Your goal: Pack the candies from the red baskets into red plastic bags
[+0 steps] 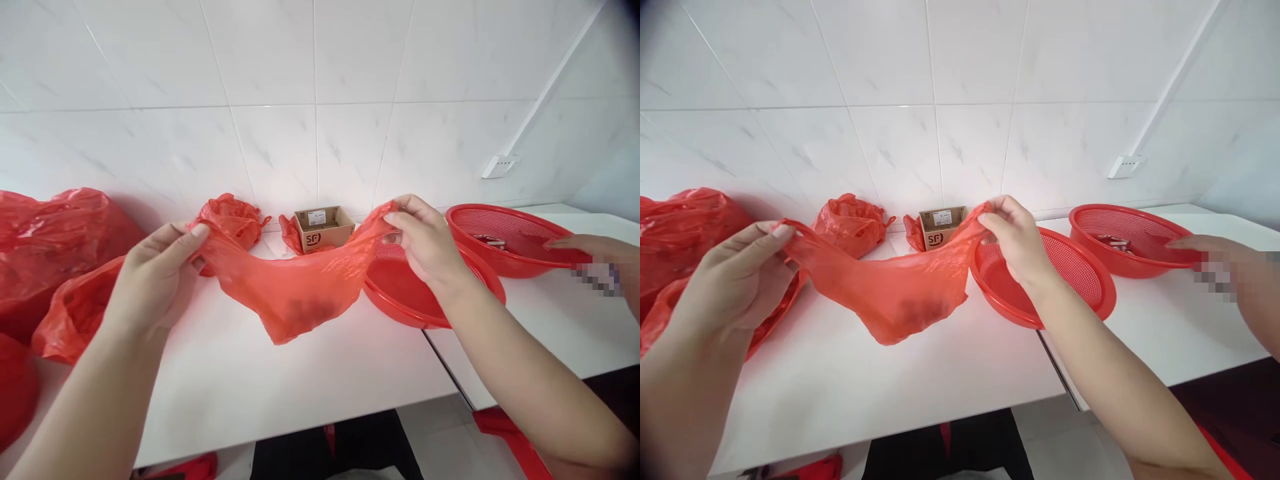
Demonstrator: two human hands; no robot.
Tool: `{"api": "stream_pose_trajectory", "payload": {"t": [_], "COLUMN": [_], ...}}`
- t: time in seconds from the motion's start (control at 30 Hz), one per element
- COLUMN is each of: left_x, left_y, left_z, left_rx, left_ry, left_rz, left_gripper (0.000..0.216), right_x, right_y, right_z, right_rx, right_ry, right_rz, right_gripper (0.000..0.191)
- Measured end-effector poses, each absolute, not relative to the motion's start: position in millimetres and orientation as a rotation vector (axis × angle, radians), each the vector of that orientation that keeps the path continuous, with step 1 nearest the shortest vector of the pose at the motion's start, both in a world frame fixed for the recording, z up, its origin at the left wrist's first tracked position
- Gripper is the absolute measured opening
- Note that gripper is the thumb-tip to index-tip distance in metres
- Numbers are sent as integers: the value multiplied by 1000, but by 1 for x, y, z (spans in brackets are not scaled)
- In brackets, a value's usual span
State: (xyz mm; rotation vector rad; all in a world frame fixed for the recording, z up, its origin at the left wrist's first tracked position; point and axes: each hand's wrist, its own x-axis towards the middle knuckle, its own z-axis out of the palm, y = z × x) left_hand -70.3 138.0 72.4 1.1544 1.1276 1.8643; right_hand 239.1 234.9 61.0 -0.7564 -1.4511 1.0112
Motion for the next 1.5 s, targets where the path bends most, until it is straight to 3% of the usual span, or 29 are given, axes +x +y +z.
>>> {"api": "stream_pose_trajectory", "payload": {"t": [0.1, 0.3, 0.43, 0.63, 0.8, 1.03, 1.17, 1.33, 1.5], "left_x": [-50, -25, -18, -20, -23, -24, -20, -14, -8], "left_y": [142, 146, 153, 162, 167, 160, 156, 154, 145], "left_z": [88, 88, 83, 72, 60, 67, 62, 40, 34], "left_rx": [1230, 1426, 1528, 1333, 1289, 1516, 1852, 1939, 2097], "left_ry": [1006, 1153, 1221, 1248, 1141, 1086, 1292, 1544, 1560], "left_rz": [1776, 1069, 789, 910, 967, 875, 808, 1057, 1274], "left_gripper": [5, 43, 22, 36, 36, 18, 3, 26, 27], "right_x": [227, 192, 158, 154, 170, 177, 160, 152, 165], "right_y": [236, 224, 217, 230, 226, 193, 208, 213, 213], "right_z": [81, 105, 107, 82, 65, 65, 30, 7, 17], "right_rx": [-698, -572, -431, -371, -511, -349, -491, -600, -502], "right_ry": [-1700, -2063, -2234, -2143, -2039, -1977, -1936, -1884, -1932], "right_rz": [1036, 996, 1051, 1118, 983, 874, 1171, 1311, 1669], "right_gripper": [7, 6, 8, 26, 6, 11, 27, 30, 27]}}
